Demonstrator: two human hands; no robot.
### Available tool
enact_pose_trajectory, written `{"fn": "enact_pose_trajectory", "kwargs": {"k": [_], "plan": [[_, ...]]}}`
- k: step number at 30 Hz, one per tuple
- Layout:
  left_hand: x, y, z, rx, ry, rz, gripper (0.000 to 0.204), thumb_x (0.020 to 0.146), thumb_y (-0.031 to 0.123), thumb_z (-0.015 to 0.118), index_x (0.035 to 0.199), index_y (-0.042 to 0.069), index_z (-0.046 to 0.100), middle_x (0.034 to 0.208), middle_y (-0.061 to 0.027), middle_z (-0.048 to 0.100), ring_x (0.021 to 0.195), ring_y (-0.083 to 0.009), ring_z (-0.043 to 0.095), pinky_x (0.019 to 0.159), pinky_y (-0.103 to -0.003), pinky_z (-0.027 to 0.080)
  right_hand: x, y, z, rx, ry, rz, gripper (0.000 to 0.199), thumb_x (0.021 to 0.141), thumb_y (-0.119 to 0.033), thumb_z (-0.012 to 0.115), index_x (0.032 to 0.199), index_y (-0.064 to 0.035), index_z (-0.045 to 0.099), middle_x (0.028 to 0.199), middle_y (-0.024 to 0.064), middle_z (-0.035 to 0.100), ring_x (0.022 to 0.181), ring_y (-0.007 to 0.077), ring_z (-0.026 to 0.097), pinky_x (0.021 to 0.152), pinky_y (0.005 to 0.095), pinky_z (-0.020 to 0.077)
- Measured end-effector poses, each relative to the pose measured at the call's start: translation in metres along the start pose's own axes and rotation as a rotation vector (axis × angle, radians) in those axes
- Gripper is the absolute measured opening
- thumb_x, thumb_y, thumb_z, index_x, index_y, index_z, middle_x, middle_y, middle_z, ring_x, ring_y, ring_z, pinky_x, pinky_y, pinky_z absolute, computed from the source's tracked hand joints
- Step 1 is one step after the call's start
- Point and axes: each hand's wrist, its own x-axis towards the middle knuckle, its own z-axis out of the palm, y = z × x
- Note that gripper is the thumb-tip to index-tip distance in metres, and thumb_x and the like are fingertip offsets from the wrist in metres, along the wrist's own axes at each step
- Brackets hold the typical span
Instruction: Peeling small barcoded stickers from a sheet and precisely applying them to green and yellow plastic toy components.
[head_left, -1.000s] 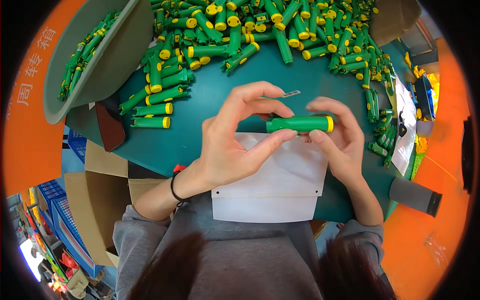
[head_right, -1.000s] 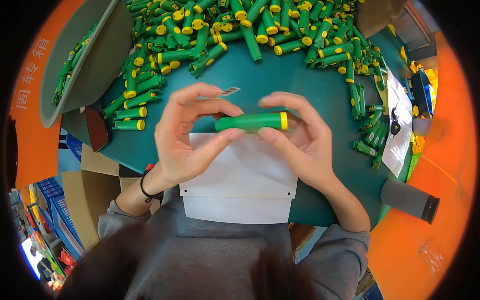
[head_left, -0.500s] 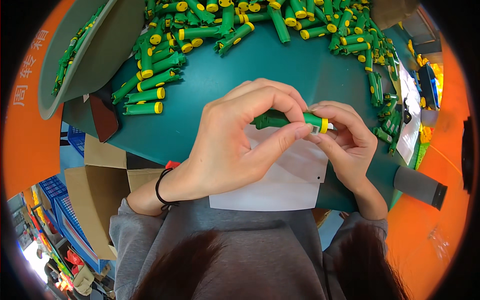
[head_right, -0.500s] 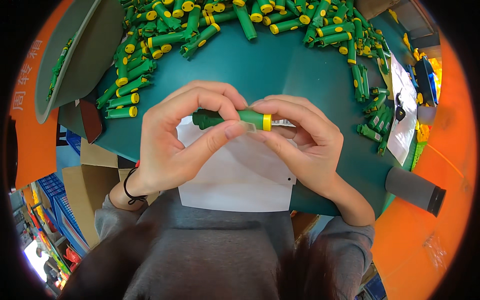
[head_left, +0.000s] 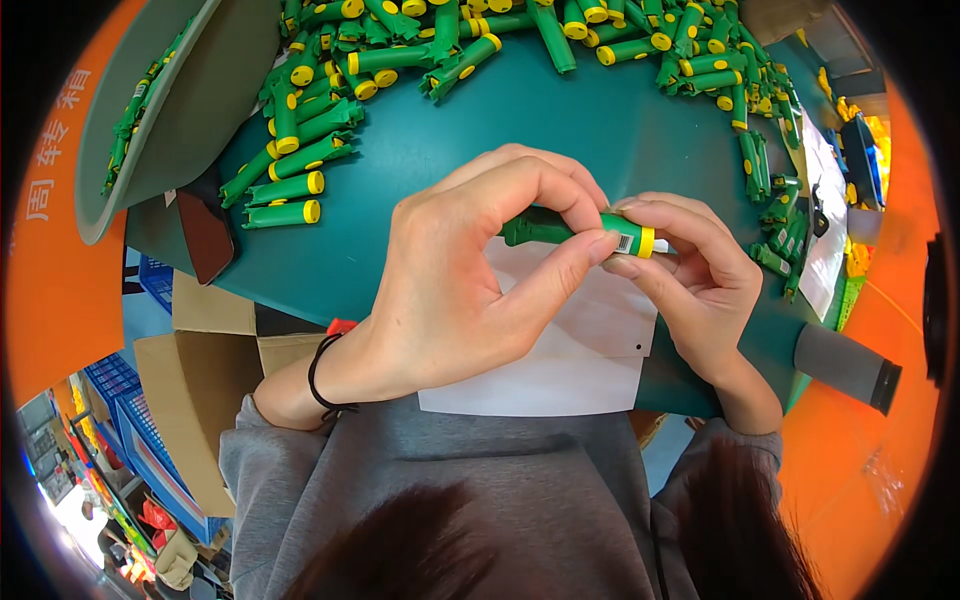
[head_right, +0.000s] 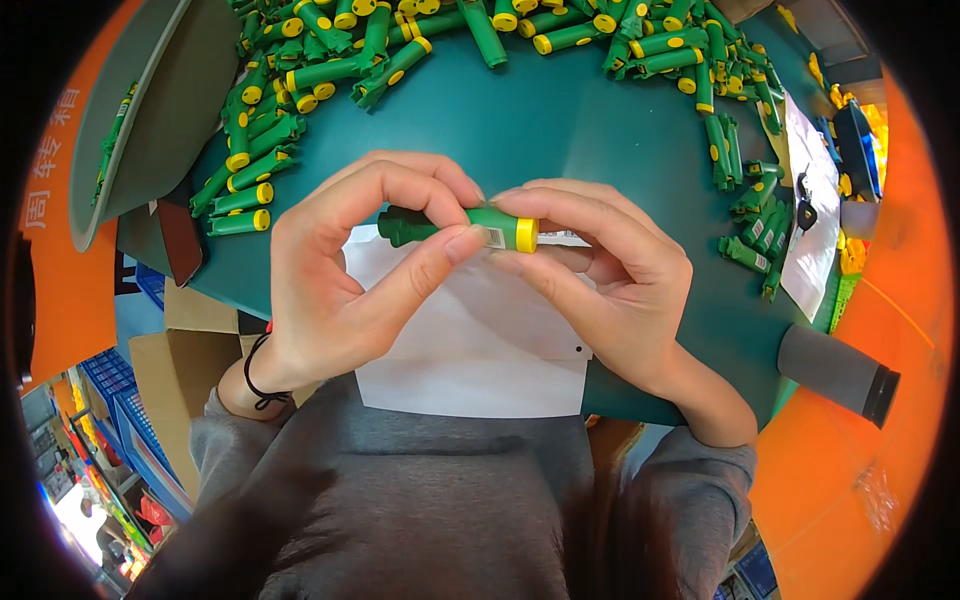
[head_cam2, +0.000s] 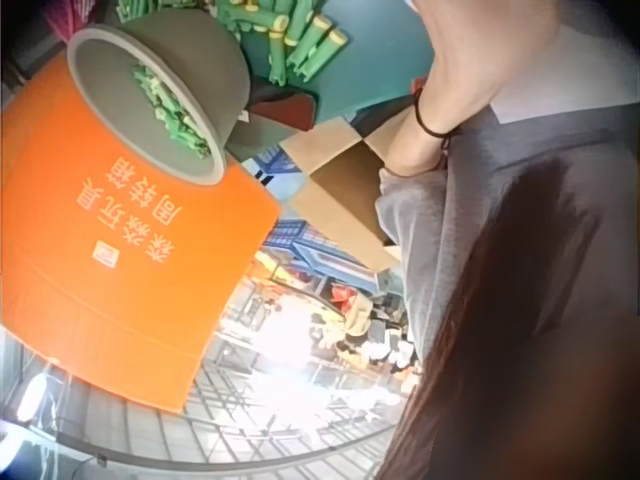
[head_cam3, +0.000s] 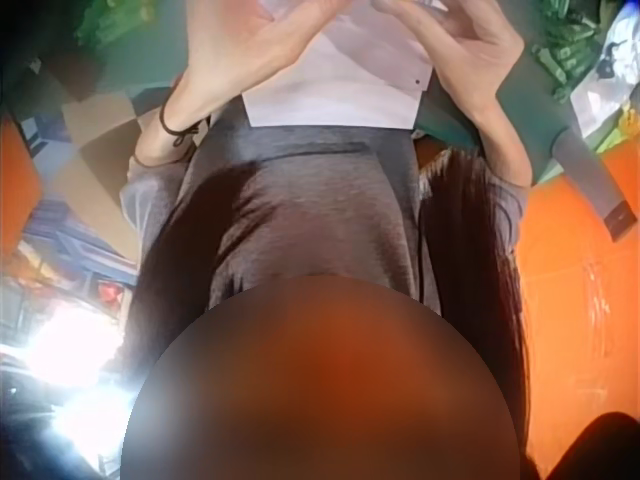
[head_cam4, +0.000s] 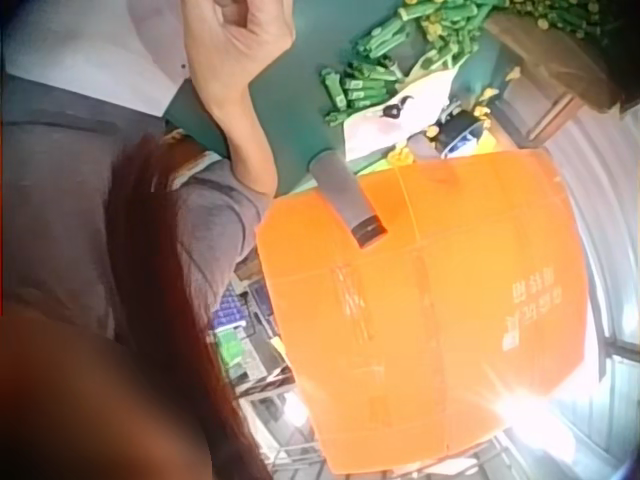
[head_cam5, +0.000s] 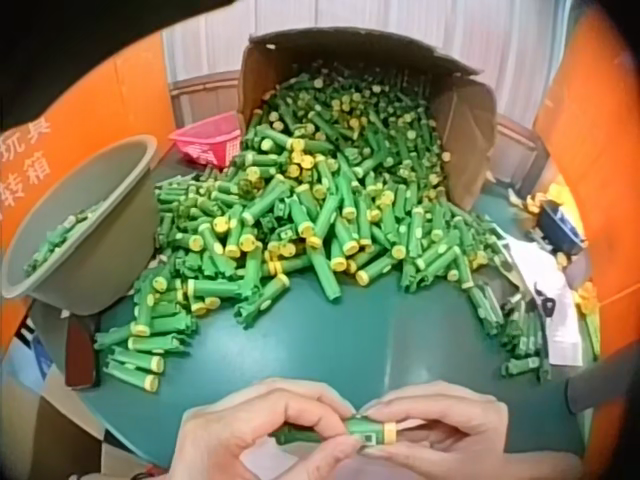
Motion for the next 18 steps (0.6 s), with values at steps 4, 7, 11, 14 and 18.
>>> {"fn": "enact_pose_trajectory", "kwargs": {"k": [4, 7, 11, 14, 18], "plan": [[0.0003, 0.0008, 0.0011, 0.0, 0.009, -0.002, 0.011, 0.083, 0.0, 0.076, 0.091, 0.0, 0.068, 0.1, -0.0106, 0.07, 0.093, -0.0156, 0.064, 0.085, -0.028, 0.049, -0.0007, 0.0006, 0.0002, -0.012, 0.015, -0.001, 0.038, 0.084, 0.015, 0.07, 0.12, 0.0066, 0.062, 0.125, 0.0181, 0.059, 0.115, 0.0269, 0.063, 0.093, 0.0348, 0.0616], [0.0004, 0.0, 0.0024, 0.008, 0.017, -0.003, 0.011, 0.083, -0.001, 0.076, 0.09, 0.0, 0.068, 0.1, -0.0106, 0.07, 0.092, -0.0156, 0.064, 0.084, -0.028, 0.049, -0.0008, 0.0012, 0.001, -0.004, 0.024, 0.001, 0.038, 0.083, 0.014, 0.07, 0.12, 0.0066, 0.062, 0.124, 0.018, 0.059, 0.115, 0.027, 0.063, 0.092, 0.0348, 0.0619], [0.0009, 0.0001, 0.0035, 0.009, 0.025, -0.004, 0.012, 0.081, -0.001, 0.077, 0.088, 0.001, 0.067, 0.099, -0.0104, 0.07, 0.093, -0.0157, 0.064, 0.085, -0.028, 0.049, -0.0011, -0.0007, 0.0004, -0.012, 0.023, 0.012, 0.038, 0.083, 0.014, 0.07, 0.12, 0.0068, 0.062, 0.124, 0.018, 0.059, 0.115, 0.0269, 0.063, 0.092, 0.0346, 0.0622], [0.0012, -0.007, 0.0018, 0.039, -0.01, 0.026, 0.013, 0.082, 0.001, 0.077, 0.088, 0.001, 0.066, 0.099, -0.0095, 0.07, 0.094, -0.0156, 0.065, 0.084, -0.027, 0.049, -0.001, 0.0002, -0.002, -0.037, -0.003, -0.014, 0.038, 0.083, 0.014, 0.071, 0.12, 0.0062, 0.063, 0.124, 0.0179, 0.06, 0.114, 0.0264, 0.064, 0.09, 0.0329, 0.062], [0.0037, -0.0042, 0.0011, -0.13, 0.054, -0.214, 0.013, 0.086, 0.004, 0.077, 0.089, 0.001, 0.064, 0.099, -0.0082, 0.071, 0.096, -0.0137, 0.065, 0.085, -0.026, 0.049, -0.0033, -0.0034, -0.0045, -0.066, -0.044, -0.016, 0.039, 0.084, 0.013, 0.071, 0.121, 0.0058, 0.064, 0.123, 0.018, 0.062, 0.112, 0.0253, 0.065, 0.093, 0.0338, 0.06]]}}
